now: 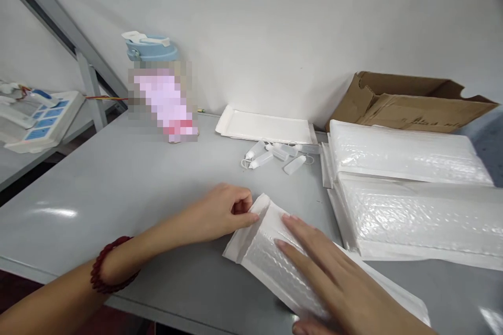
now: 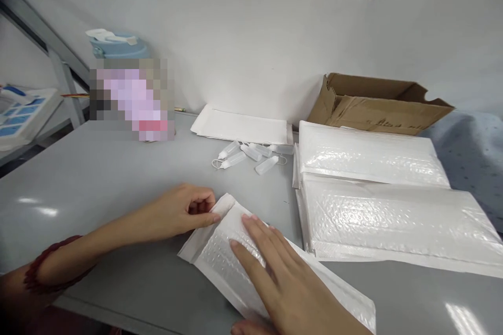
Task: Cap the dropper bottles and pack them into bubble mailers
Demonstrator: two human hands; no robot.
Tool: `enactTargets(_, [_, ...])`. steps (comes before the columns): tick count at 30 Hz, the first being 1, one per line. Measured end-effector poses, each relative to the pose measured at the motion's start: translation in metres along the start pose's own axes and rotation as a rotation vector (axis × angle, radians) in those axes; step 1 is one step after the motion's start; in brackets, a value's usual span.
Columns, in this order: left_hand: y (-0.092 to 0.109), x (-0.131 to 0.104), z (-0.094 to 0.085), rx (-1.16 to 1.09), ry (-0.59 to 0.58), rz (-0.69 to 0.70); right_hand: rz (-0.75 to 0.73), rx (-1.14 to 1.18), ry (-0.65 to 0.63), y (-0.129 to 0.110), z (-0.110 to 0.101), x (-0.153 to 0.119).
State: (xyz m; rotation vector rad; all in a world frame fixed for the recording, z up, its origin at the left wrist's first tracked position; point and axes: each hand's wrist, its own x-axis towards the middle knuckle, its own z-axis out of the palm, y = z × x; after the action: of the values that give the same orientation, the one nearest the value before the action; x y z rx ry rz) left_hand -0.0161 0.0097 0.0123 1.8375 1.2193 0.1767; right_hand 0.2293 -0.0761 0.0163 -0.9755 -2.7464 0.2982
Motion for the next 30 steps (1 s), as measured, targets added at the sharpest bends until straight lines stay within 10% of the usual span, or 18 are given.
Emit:
enactTargets(5, [0.006, -0.006, -0.001, -0.050, 0.146, -0.041, 0.077, -0.075, -0.006, -0.001, 0.001, -0.003])
enactTargets(16, [0.017, -0.015, 0.017, -0.556, -0.226, -0.053, 0.127, -0.070, -0.026, -0.001, 0.010, 0.003])
enactTargets(30, [0.008, -0.007, 0.023, -0.712, -0.258, -0.148, 0.193, 0.060, -0.079, -0.001, 0.008, -0.003])
